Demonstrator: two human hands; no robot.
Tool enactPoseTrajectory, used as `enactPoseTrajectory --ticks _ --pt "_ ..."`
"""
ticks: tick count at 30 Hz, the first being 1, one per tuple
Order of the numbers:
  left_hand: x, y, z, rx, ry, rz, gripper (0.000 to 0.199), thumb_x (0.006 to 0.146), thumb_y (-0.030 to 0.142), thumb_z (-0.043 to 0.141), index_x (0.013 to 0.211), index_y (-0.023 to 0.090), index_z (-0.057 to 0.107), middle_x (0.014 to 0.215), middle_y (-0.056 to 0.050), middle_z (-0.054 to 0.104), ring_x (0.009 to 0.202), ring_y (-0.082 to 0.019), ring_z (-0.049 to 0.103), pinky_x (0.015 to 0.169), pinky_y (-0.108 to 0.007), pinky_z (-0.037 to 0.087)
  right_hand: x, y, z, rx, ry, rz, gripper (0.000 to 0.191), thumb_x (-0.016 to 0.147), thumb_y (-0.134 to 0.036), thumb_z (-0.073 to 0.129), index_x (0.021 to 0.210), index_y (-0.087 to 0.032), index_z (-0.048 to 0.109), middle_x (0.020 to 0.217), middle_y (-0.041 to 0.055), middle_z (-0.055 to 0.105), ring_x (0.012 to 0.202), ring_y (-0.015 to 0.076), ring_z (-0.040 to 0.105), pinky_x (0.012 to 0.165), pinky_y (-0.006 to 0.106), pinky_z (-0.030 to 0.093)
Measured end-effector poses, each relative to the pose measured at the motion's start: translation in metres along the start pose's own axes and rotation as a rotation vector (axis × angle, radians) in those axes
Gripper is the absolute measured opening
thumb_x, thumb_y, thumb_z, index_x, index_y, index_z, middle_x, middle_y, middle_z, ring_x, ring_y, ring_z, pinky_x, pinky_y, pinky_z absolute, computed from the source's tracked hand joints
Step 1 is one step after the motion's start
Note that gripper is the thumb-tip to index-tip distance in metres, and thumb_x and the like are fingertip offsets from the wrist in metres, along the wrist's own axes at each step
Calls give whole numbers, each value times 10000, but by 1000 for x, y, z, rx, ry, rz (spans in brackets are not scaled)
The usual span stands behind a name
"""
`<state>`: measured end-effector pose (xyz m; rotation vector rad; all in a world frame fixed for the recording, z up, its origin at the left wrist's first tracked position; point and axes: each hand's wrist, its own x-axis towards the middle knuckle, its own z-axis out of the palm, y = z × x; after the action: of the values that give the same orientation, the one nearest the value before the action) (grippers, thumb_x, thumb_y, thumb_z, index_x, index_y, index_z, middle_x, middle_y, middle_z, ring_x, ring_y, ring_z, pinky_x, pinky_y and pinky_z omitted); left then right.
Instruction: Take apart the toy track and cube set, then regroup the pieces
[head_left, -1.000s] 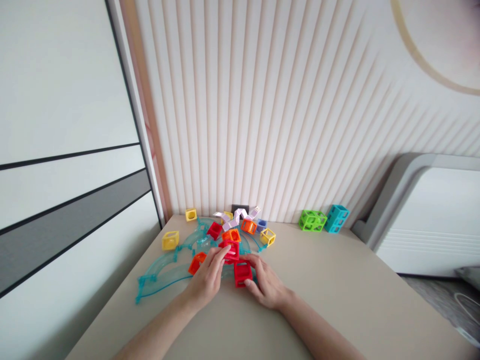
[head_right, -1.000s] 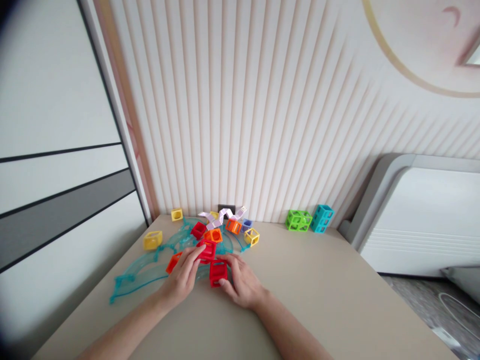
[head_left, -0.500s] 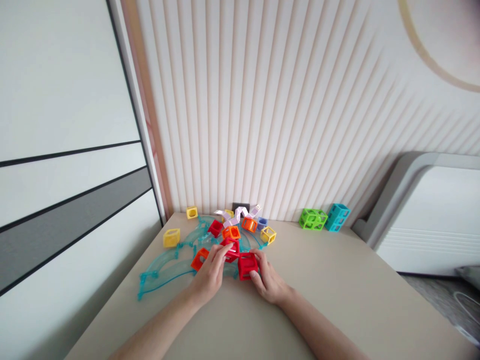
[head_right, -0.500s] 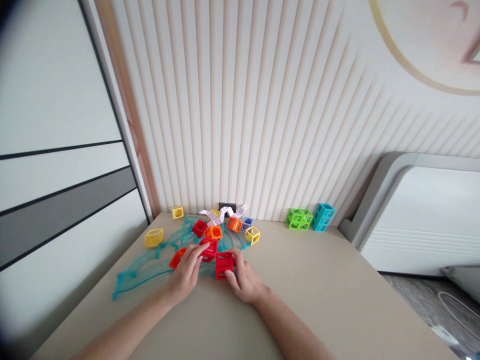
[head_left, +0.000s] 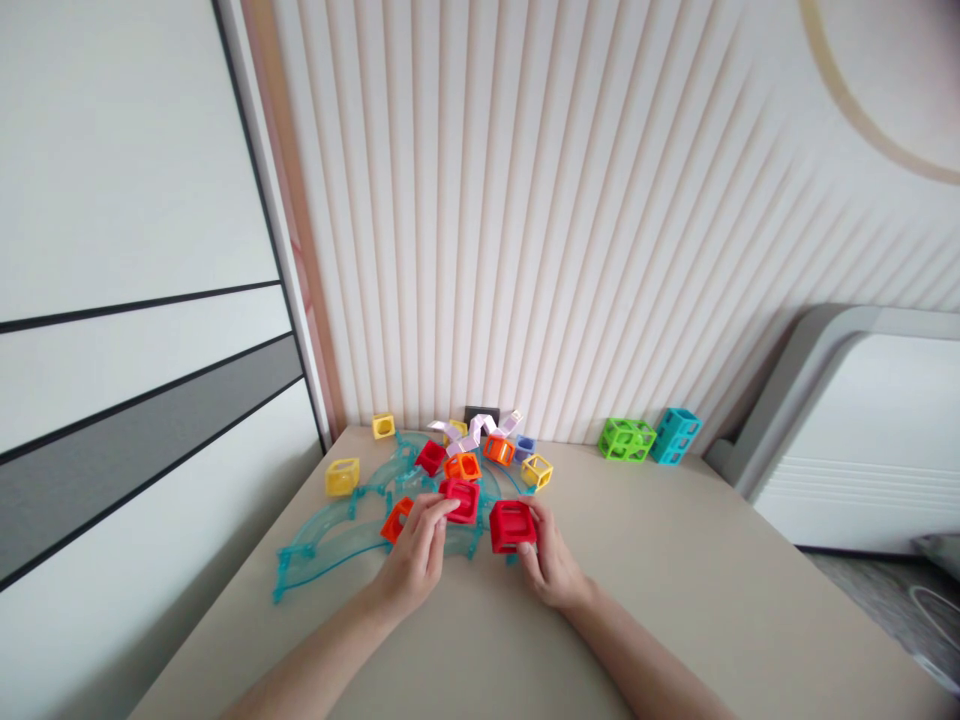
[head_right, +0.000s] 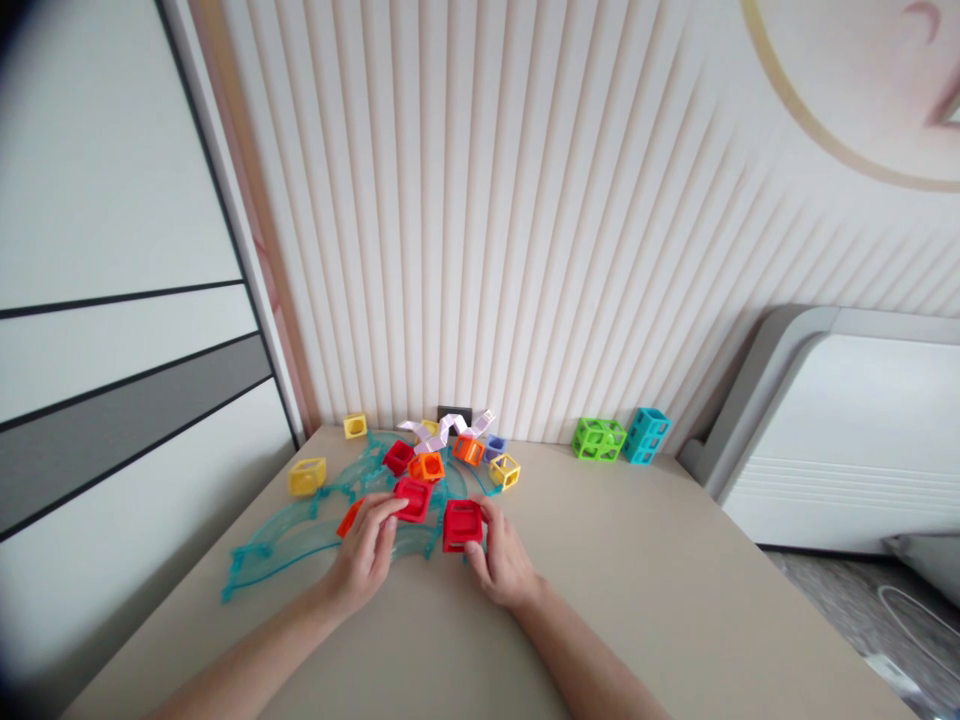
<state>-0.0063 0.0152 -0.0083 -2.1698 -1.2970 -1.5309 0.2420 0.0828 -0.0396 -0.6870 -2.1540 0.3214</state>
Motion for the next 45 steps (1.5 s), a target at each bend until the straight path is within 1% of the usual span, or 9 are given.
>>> enactPoseTrajectory --ticks 3,7,10,14,23,28,36,41,45 --pt "0 1 -1 -14 32 -4 298 1007 82 407 1239 196 556 1086 -103 631 1011 -201 665 858 -320 585 -2 4 -2 12 30 37 511 1042 -469 407 1462 -198 303 1202 165 663 1067 293 704 924 447 600" --pt "-1 6 -1 -79 39 -32 292 1001 95 432 1241 199 562 1083 -95 639 999 -194 670 825 -297 590 -1 3 -4 -5 59 -6 515 1033 -472 443 1453 -202 314 1259 173 642 1139 305 680 958 455 590" --pt "-2 10 0 -126 22 -62 305 997 87 438 1250 205 562 1087 -93 638 1002 -189 669 812 -282 592 1 -1 -3 3 60 -55 500 1041 -469 422 1449 -203 307 1253 177 638 1136 300 681 949 449 596" --pt "-4 14 0 -155 -16 -35 319 1002 91 433 1271 212 553 1094 -99 643 1026 -201 673 850 -311 594 2 -6 -3 5 45 -88 503 1041 -456 423 1460 -216 287 1264 181 626 1137 303 680 942 451 598" --pt "-9 15 1 -195 -66 6 310 998 179 520 1307 204 532 1114 -114 682 1058 -218 696 887 -325 608 4 -14 -3 77 60 -91 499 1040 -455 437 1457 -232 278 1274 180 615 1144 300 674 941 447 598" --pt "-12 14 -1 -177 -116 36 353 990 264 581 1337 219 529 1137 -109 746 1045 -232 738 892 -323 613 5 -20 -2 120 23 -101 491 1040 -454 440 1451 -238 281 1277 178 610 1146 297 669 937 435 598" --pt "-4 19 -6 -228 -170 92 294 1012 312 573 1290 220 570 1020 -80 798 871 -187 782 785 -265 623 10 -28 -8 104 -59 -104 528 1025 -487 446 1468 -240 299 1232 163 645 1084 295 688 922 423 591" --pt "-4 25 -7 -172 -157 67 294 986 403 606 1221 226 613 1010 -85 801 852 -206 789 733 -273 626 13 -32 -11 25 -147 -142 614 1001 -578 447 1472 -195 361 1240 190 651 1114 319 662 934 434 571" --pt "-2 29 -7 -204 -172 47 296 996 391 596 1247 234 591 995 -64 803 842 -196 791 737 -263 625 16 -34 -12 51 -129 -164 588 1012 -584 418 1445 -187 395 1205 188 665 1072 301 669 901 423 576"
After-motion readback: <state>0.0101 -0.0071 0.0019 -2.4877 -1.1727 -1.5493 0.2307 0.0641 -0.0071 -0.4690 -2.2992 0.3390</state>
